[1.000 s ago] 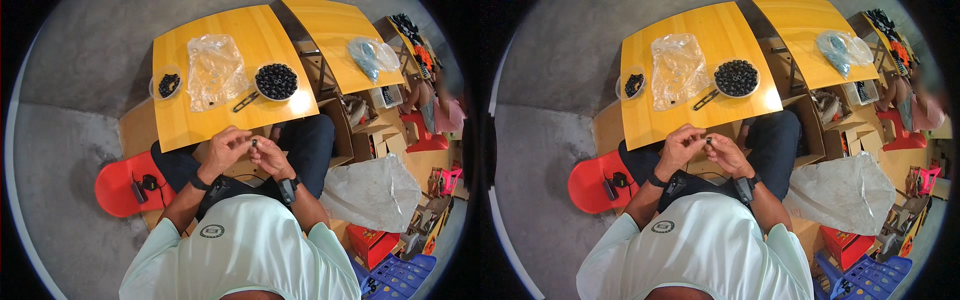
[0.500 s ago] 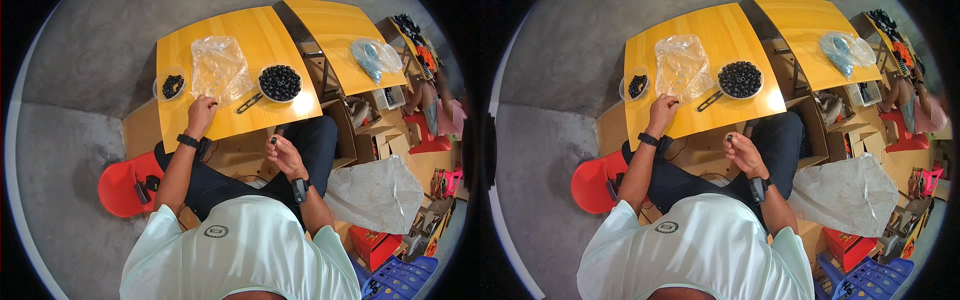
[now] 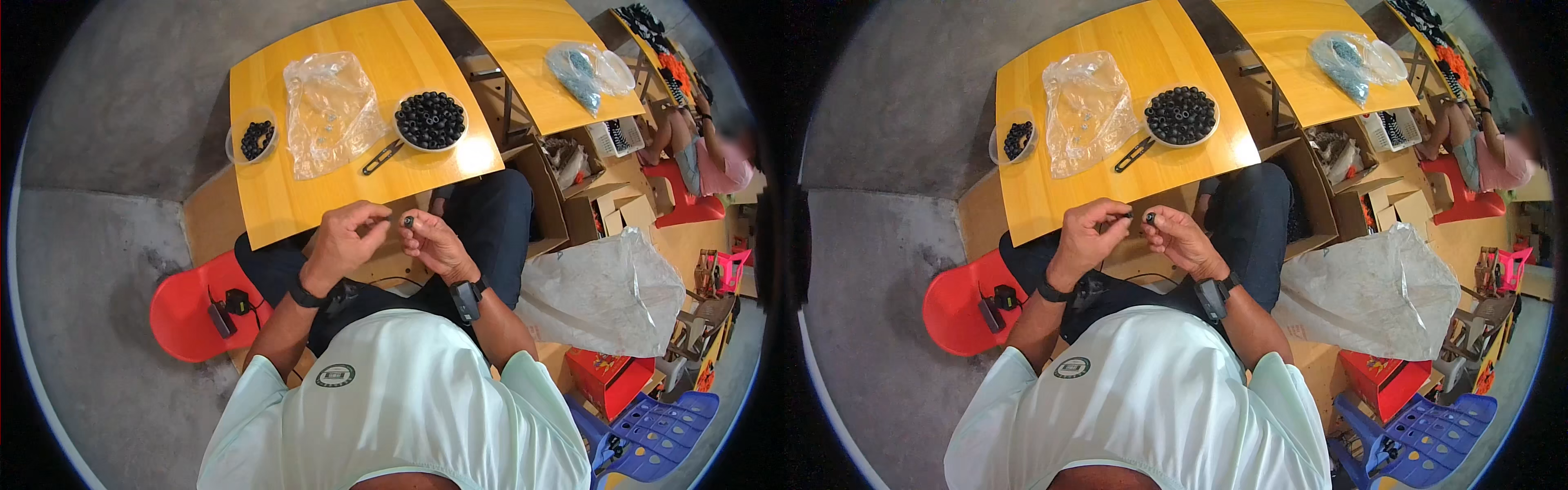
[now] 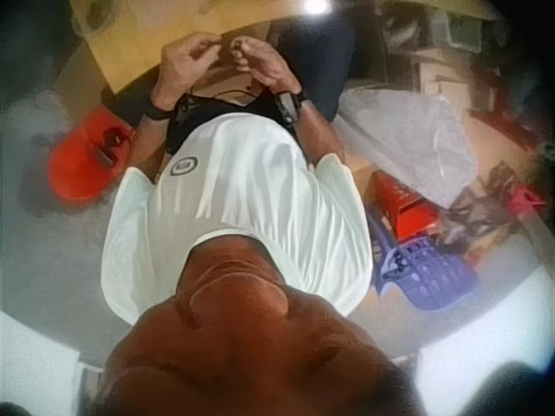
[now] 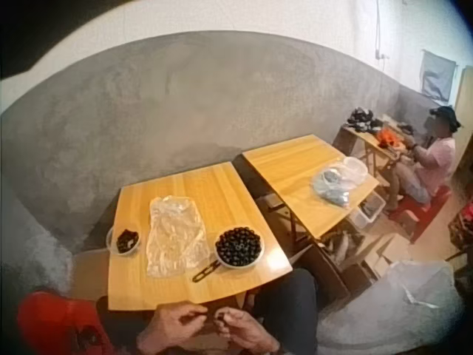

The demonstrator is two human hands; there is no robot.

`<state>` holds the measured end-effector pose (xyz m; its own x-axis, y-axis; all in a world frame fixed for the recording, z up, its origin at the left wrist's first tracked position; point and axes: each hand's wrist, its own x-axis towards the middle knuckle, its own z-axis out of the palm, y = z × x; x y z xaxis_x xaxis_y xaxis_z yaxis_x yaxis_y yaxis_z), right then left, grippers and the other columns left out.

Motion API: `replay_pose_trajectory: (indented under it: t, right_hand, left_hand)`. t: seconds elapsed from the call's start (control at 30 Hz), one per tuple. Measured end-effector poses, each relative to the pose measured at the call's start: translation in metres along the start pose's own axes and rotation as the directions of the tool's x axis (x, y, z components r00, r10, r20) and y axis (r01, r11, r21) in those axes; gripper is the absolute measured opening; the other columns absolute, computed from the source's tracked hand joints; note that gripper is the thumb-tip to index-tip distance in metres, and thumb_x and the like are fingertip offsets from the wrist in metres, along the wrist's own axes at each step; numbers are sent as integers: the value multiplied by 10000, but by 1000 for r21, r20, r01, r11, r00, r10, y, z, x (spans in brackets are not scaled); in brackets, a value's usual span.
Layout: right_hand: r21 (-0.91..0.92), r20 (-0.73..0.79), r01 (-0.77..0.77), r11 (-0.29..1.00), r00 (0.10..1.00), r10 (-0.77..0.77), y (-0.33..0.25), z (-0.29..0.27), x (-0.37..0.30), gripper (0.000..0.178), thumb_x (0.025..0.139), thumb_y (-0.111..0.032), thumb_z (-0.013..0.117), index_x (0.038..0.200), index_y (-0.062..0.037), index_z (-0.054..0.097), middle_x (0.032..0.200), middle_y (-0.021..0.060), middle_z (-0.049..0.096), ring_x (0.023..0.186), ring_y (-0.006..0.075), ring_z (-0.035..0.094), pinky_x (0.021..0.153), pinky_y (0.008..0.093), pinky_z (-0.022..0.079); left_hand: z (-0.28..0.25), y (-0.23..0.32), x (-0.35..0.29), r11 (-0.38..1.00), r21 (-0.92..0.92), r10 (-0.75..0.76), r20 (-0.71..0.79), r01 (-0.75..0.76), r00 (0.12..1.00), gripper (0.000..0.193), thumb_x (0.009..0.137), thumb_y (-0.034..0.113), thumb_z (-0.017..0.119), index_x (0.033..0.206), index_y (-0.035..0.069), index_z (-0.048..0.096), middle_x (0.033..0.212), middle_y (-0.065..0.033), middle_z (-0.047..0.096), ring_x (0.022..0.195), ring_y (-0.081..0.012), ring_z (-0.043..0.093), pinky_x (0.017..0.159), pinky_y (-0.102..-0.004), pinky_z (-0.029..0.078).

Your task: The person sorts small black plastic components by hand from a plastic bag into a metal bowl.

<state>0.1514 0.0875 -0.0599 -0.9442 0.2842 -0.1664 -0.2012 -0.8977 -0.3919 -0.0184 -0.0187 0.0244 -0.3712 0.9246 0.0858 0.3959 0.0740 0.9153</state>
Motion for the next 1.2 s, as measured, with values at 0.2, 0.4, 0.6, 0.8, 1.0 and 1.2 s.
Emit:
replay_pose_trajectory:
  t: [0.2, 0.4, 0.6, 0.8, 1.0, 1.2]
  right_hand:
    - [-35, -4, 15, 999, 1000, -15, 6, 2, 0, 222, 979, -223, 629, 1125, -55, 627, 871, -2, 599, 716, 75, 518, 631, 208, 428]
    - [-27, -6, 24, 999, 1000, -25, 9, 3, -1, 211, 984, -210, 624, 1137, -64, 632, 870, -17, 605, 717, 52, 532, 623, 193, 446]
    - [-42, -15, 37, 998, 999, -38, 10, 1, -1, 213, 978, -207, 632, 1138, -66, 638, 874, -16, 607, 718, 54, 531, 622, 186, 446]
    - [-76, -37, 46, 996, 998, -49, 13, -1, 0, 197, 981, -200, 627, 1122, -65, 644, 874, -11, 609, 721, 59, 527, 624, 186, 443]
    - [-107, -57, 53, 993, 997, -59, 16, -5, 1, 195, 985, -194, 619, 1130, -66, 642, 875, -11, 613, 721, 62, 521, 619, 185, 436]
    - [-140, -100, 39, 989, 994, -53, 16, -4, 0, 187, 985, -181, 616, 1132, -69, 641, 868, -17, 622, 712, 62, 525, 611, 183, 431]
  left_hand:
    - [11, 16, 1, 973, 143, 181, 17, -182, 983, 149, 818, -31, 688, 967, -20, 685, 825, -104, 693, 704, -156, 680, 616, -257, 529]
    - [13, 15, 0, 924, 285, 252, 52, -256, 966, 132, 800, -33, 687, 929, -5, 679, 819, -130, 682, 698, -228, 689, 615, -294, 534]
    - [15, 15, 0, 895, 349, 272, 66, -278, 960, 130, 783, -36, 681, 907, 3, 676, 806, -134, 671, 698, -258, 680, 615, -321, 532]
    - [16, 9, -1, 869, 396, 289, 78, -296, 954, 131, 771, -34, 679, 893, 14, 673, 802, -132, 664, 704, -278, 672, 610, -334, 528]
    - [16, 6, -3, 844, 445, 285, 103, -301, 953, 129, 774, -35, 678, 891, 20, 668, 827, -124, 661, 715, -288, 667, 613, -345, 527]
    - [17, 6, -4, 879, 397, 249, 92, -265, 964, 148, 778, -43, 678, 916, 9, 678, 858, -129, 666, 737, -280, 673, 631, -328, 529]
